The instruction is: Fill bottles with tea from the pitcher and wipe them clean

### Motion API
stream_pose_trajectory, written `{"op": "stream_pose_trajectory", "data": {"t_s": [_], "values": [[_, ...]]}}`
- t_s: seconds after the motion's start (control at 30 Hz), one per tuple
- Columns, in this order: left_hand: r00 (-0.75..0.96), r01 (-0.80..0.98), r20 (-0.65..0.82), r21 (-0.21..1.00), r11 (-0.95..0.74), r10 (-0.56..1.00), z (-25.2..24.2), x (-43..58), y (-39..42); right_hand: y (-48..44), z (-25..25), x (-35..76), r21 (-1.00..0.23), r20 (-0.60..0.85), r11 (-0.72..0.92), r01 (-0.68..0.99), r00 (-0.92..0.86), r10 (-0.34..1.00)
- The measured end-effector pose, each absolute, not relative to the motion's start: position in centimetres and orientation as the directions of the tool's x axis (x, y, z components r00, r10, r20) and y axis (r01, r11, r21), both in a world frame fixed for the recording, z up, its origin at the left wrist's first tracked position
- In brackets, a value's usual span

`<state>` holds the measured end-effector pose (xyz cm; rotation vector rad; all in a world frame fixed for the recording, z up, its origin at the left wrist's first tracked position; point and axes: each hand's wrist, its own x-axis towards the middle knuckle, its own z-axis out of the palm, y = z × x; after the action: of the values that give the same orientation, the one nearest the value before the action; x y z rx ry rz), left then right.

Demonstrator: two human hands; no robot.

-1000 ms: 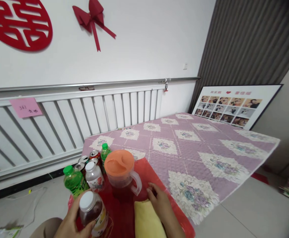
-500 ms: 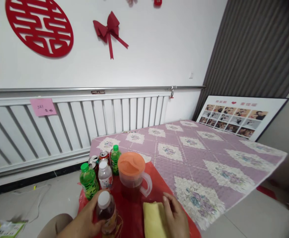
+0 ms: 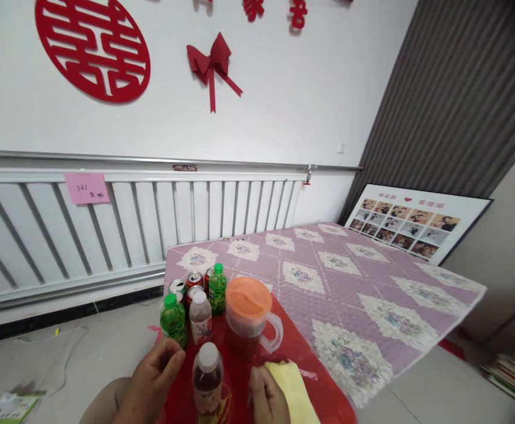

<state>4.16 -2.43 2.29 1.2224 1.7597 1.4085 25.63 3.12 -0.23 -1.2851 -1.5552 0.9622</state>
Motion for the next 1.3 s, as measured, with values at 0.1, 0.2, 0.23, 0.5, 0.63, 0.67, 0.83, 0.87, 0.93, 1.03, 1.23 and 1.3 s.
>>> {"op": "stream_pose_trajectory", "data": {"t_s": [0.1, 0.2, 0.23, 0.5, 0.63, 0.67, 0.83, 0.87, 0.93, 1.03, 1.23, 1.3], "values": [[-0.475, 0.324, 0.162, 0.946, 0.001, 0.865, 4.4, 4.8, -1.2, 3.9, 3.1, 24.6, -0.934, 0.174, 0.188, 0.305, -0.073, 0.982], [-0.488, 0.343, 0.17, 0.939, 0.008, 0.856, 5.4, 5.4, 0.0, 4.7, 4.5, 23.1, -0.942, 0.17, 0.177, 0.286, -0.051, 0.984], [-0.48, 0.349, 0.171, 0.937, 0.008, 0.86, 5.5, 5.5, 0.4, 5.0, 4.5, 22.7, -0.947, 0.166, 0.17, 0.272, -0.038, 0.985], [-0.48, 0.362, 0.147, 0.931, 0.042, 0.865, 4.5, 4.8, 1.4, 5.9, 3.4, 20.8, -0.95, 0.128, 0.129, 0.283, -0.021, 0.992], [-0.487, 0.374, 0.148, 0.926, 0.052, 0.861, 4.1, 4.7, 1.5, 5.8, 3.5, 20.4, -0.934, 0.129, 0.128, 0.332, -0.02, 0.991], [-0.489, 0.376, 0.149, 0.925, 0.053, 0.86, 4.1, 4.8, 1.5, 5.7, 3.6, 20.3, -0.933, 0.128, 0.127, 0.338, -0.019, 0.992], [-0.482, 0.351, 0.112, 0.933, 0.074, 0.869, 4.0, 5.2, 1.5, 5.6, 3.9, 20.1, -0.939, 0.107, 0.107, 0.326, -0.016, 0.994], [-0.481, 0.344, 0.111, 0.936, 0.071, 0.87, 4.0, 5.2, 1.5, 5.6, 3.9, 20.1, -0.941, 0.105, 0.103, 0.324, -0.014, 0.994], [-0.462, 0.339, 0.131, 0.94, 0.039, 0.877, 4.0, 5.1, 1.4, 5.6, 3.9, 20.1, -0.938, 0.12, 0.115, 0.326, -0.005, 0.993], [-0.402, 0.338, 0.189, 0.94, -0.047, 0.896, 3.7, 4.7, 1.1, 5.3, 3.8, 20.2, -0.937, 0.162, 0.162, 0.31, -0.023, 0.986], [-0.368, 0.245, 0.148, 0.968, -0.058, 0.918, 0.6, 4.0, -0.4, 3.5, 3.2, 20.1, -0.922, 0.119, 0.178, 0.344, -0.185, 0.975], [-0.363, 0.284, 0.112, 0.959, -0.005, 0.925, -0.9, 3.9, -0.9, 3.0, 2.7, 19.8, -0.891, 0.114, 0.214, 0.401, -0.258, 0.959]]}}
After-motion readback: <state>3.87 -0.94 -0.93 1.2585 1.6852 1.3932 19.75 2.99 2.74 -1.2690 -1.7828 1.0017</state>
